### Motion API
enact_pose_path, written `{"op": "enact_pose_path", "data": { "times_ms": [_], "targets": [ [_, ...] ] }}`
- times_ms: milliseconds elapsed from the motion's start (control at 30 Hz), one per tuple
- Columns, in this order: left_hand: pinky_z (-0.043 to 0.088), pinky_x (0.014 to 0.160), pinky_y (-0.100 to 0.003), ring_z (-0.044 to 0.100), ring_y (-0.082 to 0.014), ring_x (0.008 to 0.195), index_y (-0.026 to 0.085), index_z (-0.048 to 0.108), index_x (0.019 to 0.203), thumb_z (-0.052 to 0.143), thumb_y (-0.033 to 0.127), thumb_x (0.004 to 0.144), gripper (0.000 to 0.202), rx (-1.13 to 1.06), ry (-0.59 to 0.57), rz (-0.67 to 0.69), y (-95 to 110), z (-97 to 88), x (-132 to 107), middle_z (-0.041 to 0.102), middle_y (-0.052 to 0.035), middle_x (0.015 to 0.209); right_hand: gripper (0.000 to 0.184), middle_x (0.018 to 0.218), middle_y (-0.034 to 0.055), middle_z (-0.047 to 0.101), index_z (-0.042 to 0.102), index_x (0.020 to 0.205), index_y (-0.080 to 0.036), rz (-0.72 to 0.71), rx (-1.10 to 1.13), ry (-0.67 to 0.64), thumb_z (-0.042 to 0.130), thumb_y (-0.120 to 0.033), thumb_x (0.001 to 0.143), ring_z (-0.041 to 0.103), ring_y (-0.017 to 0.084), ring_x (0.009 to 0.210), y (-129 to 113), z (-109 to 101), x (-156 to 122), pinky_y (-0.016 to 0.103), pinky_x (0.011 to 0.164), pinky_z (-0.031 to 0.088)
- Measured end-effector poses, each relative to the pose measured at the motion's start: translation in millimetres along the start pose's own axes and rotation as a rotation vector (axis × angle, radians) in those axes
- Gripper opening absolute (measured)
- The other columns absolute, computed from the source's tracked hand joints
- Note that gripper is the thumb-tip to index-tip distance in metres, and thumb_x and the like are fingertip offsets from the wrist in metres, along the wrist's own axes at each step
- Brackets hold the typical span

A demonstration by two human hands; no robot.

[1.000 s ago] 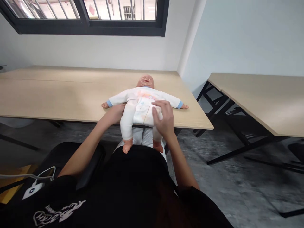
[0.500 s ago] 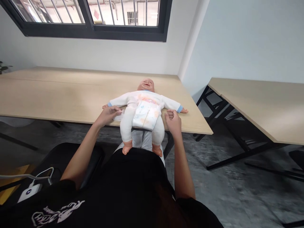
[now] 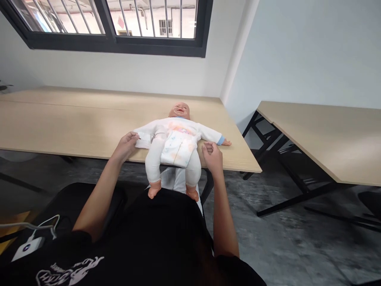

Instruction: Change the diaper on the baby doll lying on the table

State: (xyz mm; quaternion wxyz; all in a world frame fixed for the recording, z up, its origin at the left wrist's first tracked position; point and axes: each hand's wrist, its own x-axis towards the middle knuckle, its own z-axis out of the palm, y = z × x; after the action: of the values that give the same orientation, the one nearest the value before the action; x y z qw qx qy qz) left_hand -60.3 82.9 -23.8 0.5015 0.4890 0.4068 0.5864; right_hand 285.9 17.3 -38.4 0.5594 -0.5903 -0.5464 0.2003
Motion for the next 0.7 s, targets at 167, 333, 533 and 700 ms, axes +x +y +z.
{"op": "enact_pose_path", "data": {
  "times_ms": [167,333,533,700],
  "targets": [
    [0.055,0.068,-0.026,0.061,-0.0132,0.074,0.016,0.053,0.078,0.079,0.026,0.071,0.029,-0.143,0.047,-0.036,1,-0.1,0,0.062,-0.0009,0.081,0.042,0.091,0.0128,0.072,0.063,0.094,-0.017,-0.003,0.000,0.010,0.059,-0.056,0.078,0.068,0.026,0.085,1,0,0,0.046,0.087,0.056],
    [0.055,0.061,-0.026,0.060,-0.0127,0.067,0.016,0.051,0.077,0.074,0.023,0.074,0.024,-0.142,0.135,-0.024,-4,-1.9,4,0.062,-0.0013,0.077,0.041,0.093,0.0128,0.072,0.062,0.095,-0.018,-0.009,0.023,0.014,0.059,-0.055,0.078,0.068,0.026,0.085,2,0,0,0.046,0.088,0.056],
    [0.046,0.048,-0.020,0.053,-0.0099,0.053,0.020,0.049,0.080,0.071,0.024,0.072,0.024,-0.009,0.301,0.093,-11,1.2,7,0.058,0.0033,0.067,0.041,0.089,0.0114,0.072,0.062,0.091,-0.019,0.018,0.038,-0.009,0.059,-0.058,0.078,0.069,0.026,0.083,3,0,1,0.047,0.089,0.056],
    [0.043,0.049,-0.020,0.053,-0.0104,0.052,0.016,0.066,0.078,0.065,0.024,0.072,0.010,0.183,0.076,0.183,-8,0.9,3,0.064,-0.0005,0.066,0.040,0.090,0.0117,0.073,0.062,0.091,-0.019,0.023,0.036,-0.010,0.059,-0.057,0.078,0.069,0.027,0.085,2,0,1,0.048,0.090,0.056]
  ]
}}
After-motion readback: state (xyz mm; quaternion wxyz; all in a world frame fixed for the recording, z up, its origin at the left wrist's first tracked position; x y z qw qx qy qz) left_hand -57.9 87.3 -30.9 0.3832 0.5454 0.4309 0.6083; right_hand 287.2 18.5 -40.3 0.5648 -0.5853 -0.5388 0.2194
